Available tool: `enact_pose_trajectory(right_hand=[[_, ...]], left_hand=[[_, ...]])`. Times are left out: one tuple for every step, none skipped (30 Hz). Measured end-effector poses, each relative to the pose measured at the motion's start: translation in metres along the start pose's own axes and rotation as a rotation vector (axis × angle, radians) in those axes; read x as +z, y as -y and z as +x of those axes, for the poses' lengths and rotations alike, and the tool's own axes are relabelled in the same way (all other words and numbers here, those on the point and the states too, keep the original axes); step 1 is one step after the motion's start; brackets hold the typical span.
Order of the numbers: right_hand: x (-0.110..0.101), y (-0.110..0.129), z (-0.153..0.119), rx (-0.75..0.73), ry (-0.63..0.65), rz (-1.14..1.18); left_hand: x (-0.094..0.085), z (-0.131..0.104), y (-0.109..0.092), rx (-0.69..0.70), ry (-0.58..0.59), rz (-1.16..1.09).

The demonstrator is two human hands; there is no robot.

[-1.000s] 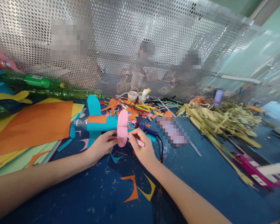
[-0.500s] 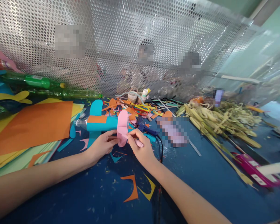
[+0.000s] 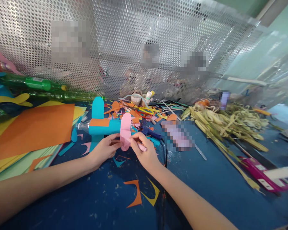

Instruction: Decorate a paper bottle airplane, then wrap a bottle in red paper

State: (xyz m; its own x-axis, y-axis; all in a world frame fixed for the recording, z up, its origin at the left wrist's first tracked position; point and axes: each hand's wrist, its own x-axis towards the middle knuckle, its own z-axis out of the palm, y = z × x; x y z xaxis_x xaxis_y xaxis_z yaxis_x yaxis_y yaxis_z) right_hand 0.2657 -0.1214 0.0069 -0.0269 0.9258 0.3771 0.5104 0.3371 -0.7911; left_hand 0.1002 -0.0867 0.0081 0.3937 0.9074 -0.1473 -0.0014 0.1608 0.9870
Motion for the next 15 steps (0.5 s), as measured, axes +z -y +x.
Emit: enact_pose_trajectory(right_hand=[[-0.0001, -0.0003, -0.0001, 0.000, 0.002, -0.001], [-0.0002, -0.0006, -0.0002, 0.003, 0.003, -0.003], [-0.0003, -0.0006, -0.0003, 0.006, 0.001, -0.007], [-0.0004, -0.0005, -0.0004, 0.011, -0.002, -0.011], [-0.0006, -0.0003, -0.0003, 0.014, -0.008, -0.015], [-0.0007, 0.0000, -0.0003, 0.017, -0.013, -0.019], [-0.0009, 0.0004, -0.0002, 0.020, -0.017, -0.021], [-0.0010, 0.0008, -0.0001, 0.022, -0.018, -0.023], [-0.0010, 0.0011, -0.0001, 0.024, -0.018, -0.023], [-0.0011, 0.0013, -0.0001, 0.025, -0.017, -0.022], [-0.0011, 0.0014, -0.0001, 0.025, -0.015, -0.021], [-0.0011, 0.0014, -0.0002, 0.024, -0.013, -0.019], [-0.0011, 0.0014, -0.0003, 0.021, -0.010, -0.019], [-0.0011, 0.0013, -0.0003, 0.016, -0.006, -0.018], [-0.0011, 0.0012, -0.0004, 0.013, -0.004, -0.018]], left_hand=[[-0.0001, 0.0002, 0.0001, -0.001, 0.001, 0.000], [-0.0002, 0.0002, 0.0002, -0.003, 0.002, 0.000], [-0.0002, 0.0002, 0.0001, -0.004, 0.000, 0.000], [-0.0003, 0.0000, 0.0000, -0.004, -0.002, 0.000], [-0.0004, -0.0001, -0.0001, -0.001, -0.005, 0.001], [-0.0004, -0.0003, -0.0002, 0.004, -0.006, 0.002], [-0.0004, -0.0004, -0.0003, 0.008, -0.006, 0.002], [-0.0003, -0.0005, -0.0004, 0.012, -0.004, 0.000], [-0.0002, -0.0005, -0.0005, 0.013, -0.002, -0.002], [-0.0001, -0.0005, -0.0007, 0.012, 0.000, -0.004], [0.0000, -0.0004, -0.0009, 0.009, 0.000, -0.004], [0.0001, -0.0004, -0.0011, 0.004, -0.001, -0.004], [0.0003, -0.0005, -0.0014, -0.001, -0.003, -0.002], [0.0004, -0.0006, -0.0016, -0.004, -0.004, 0.000], [0.0004, -0.0007, -0.0018, -0.007, -0.005, 0.002]])
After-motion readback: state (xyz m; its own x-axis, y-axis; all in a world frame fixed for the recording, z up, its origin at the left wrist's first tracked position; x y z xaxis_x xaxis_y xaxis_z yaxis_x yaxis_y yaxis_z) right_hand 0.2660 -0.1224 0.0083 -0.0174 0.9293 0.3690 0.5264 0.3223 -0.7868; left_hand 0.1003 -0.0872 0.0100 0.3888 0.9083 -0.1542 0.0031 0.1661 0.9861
